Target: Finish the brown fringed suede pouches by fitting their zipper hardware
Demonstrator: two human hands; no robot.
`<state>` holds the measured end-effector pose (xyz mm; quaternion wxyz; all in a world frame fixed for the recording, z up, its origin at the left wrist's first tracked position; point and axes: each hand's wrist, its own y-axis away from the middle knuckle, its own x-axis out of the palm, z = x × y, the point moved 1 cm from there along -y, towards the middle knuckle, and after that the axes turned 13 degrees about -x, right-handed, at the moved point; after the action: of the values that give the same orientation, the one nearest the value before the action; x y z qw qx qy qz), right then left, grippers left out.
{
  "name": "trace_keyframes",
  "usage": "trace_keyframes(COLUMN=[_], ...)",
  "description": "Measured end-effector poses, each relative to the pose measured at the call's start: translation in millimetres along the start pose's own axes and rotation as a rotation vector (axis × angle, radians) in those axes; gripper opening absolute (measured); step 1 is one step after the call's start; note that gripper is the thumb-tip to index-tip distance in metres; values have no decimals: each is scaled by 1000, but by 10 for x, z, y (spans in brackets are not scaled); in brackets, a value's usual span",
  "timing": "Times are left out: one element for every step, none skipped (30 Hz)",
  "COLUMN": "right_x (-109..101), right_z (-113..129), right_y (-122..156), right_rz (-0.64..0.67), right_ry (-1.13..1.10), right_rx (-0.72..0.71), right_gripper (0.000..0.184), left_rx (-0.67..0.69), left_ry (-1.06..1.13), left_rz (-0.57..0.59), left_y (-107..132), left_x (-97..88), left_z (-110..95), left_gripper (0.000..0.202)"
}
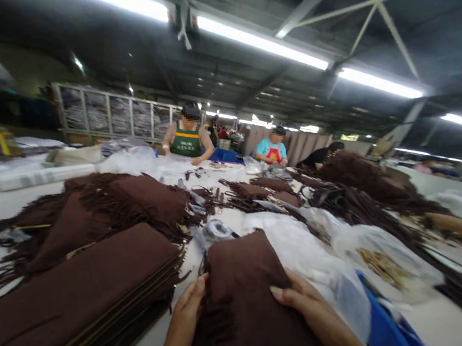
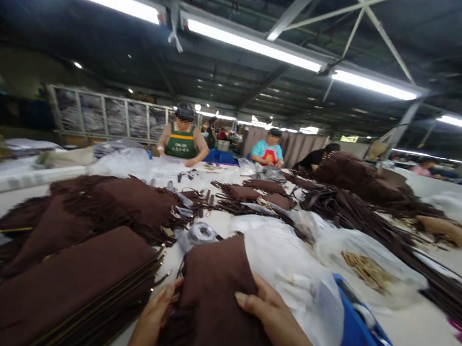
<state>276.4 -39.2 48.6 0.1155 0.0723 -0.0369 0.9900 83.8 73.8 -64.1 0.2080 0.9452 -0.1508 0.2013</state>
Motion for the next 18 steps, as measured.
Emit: trace_keyframes(right_x=[13,30,46,56,55,39,8,-37,-93,-153,-213,-269,-319,-361,-395,-421,-439,-448], right_z=[-61,-133,-209,-282,-347,-402,-444,-475,-494,-504,-506,-502,-495,-486,-480,-479,-488,-508], right_y=[-44,-67,-70,-54,-20,29,88,156,227,299,369,434,493,544,589,628,665,699], right_rz=[23,52,81,104,118,124,127,130,137,147,166,190,217,239,256,261,257,258], right_ry=[-56,-113,-156,-181,-192,-190,-173,-147,-115,-81,-46,-12,24,67,120,177,232,279], right_rx=[11,23,34,43,53,59,54,42,32,23,16,14,10,-4,-30,-62,-88,-106], right_gripper=[61,61,59,56,52,48,45,43,41,40,41,42,43,44,45,46,47,49], left_rx=[-60,-142,-243,-359,-465,-539,-575,-584,-578,-568,-557,-542,-522,-503,-493,-489,-489,-489], left_ry=[17,35,53,72,93,107,108,101,88,62,23,-20,-59,-91,-115,-129,-138,-145], left_rz=[61,140,217,282,312,313,297,273,245,218,184,145,110,77,49,28,9,-10], left_y=[13,35,62,90,113,128,131,124,109,87,63,40,19,4,-6,-9,-6,2], left_x=[18,40,61,79,88,89,82,69,53,36,19,5,-3,-6,-3,4,15,28], left_z=[57,106,148,185,217,245,270,292,312,331,347,360,367,371,371,366,358,346], left_gripper=[69,67,65,62,59,56,54,51,48,44,41,38,36,34,31,29,29,29])
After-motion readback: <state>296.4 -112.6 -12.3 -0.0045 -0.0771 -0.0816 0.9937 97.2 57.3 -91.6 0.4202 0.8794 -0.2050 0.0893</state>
